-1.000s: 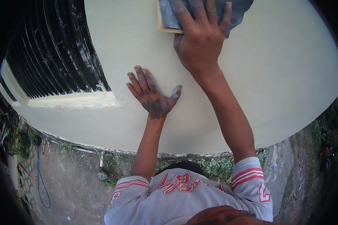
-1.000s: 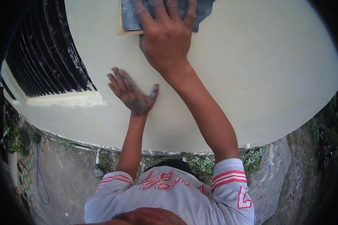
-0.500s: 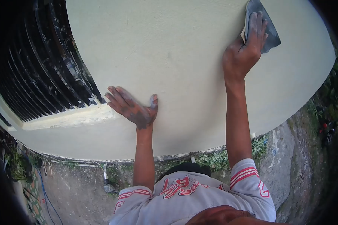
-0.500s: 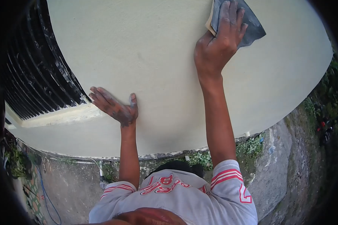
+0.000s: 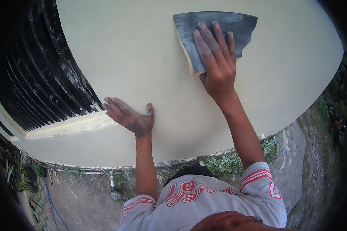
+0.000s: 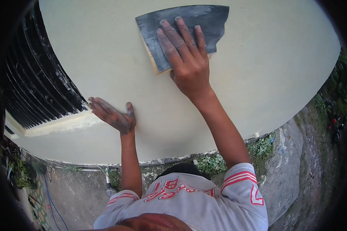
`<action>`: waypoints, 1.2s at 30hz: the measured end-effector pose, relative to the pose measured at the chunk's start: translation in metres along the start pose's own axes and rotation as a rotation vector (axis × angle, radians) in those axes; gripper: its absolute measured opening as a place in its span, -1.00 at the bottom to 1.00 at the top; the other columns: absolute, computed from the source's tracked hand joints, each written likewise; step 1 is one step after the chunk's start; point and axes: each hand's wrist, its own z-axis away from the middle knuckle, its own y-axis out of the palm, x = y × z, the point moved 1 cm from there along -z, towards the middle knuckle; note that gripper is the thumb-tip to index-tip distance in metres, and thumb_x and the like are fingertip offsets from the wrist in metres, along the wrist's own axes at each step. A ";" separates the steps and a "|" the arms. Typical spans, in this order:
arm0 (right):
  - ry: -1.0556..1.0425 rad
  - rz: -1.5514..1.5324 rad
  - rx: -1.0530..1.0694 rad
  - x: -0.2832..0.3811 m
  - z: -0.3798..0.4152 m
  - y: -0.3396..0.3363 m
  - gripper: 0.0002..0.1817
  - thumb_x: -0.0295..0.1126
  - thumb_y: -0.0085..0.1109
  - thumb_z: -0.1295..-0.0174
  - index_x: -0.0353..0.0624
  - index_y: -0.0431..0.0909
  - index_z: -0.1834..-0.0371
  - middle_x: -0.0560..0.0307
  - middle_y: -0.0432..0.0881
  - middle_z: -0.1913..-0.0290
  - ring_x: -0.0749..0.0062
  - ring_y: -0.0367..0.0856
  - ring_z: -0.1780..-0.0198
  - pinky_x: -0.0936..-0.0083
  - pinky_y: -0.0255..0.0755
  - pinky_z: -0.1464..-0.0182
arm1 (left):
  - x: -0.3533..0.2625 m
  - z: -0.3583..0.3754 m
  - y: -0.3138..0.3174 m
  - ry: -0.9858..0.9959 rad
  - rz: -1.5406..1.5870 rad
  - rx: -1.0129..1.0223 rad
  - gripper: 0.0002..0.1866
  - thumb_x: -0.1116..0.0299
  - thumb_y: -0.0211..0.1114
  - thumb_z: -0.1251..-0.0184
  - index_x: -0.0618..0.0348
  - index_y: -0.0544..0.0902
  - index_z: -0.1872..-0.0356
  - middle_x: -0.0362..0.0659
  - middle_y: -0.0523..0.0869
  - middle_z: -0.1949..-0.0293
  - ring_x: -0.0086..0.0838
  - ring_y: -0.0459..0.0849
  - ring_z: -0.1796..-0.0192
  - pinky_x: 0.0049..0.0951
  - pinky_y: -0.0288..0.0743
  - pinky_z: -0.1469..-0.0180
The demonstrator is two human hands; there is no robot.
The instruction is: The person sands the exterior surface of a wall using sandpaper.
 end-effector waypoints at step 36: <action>0.193 -0.206 -0.092 0.028 0.018 0.012 -0.43 -0.49 0.27 -0.32 -0.21 0.52 -0.44 -0.02 0.54 -0.48 -0.07 0.27 -0.63 -0.13 -0.16 -0.67 | 0.008 0.007 0.000 0.088 0.022 -0.043 0.04 -0.34 -0.09 -0.50 0.39 -0.01 -0.66 0.30 0.05 -0.62 0.31 -0.01 -0.65 0.31 -0.06 -0.61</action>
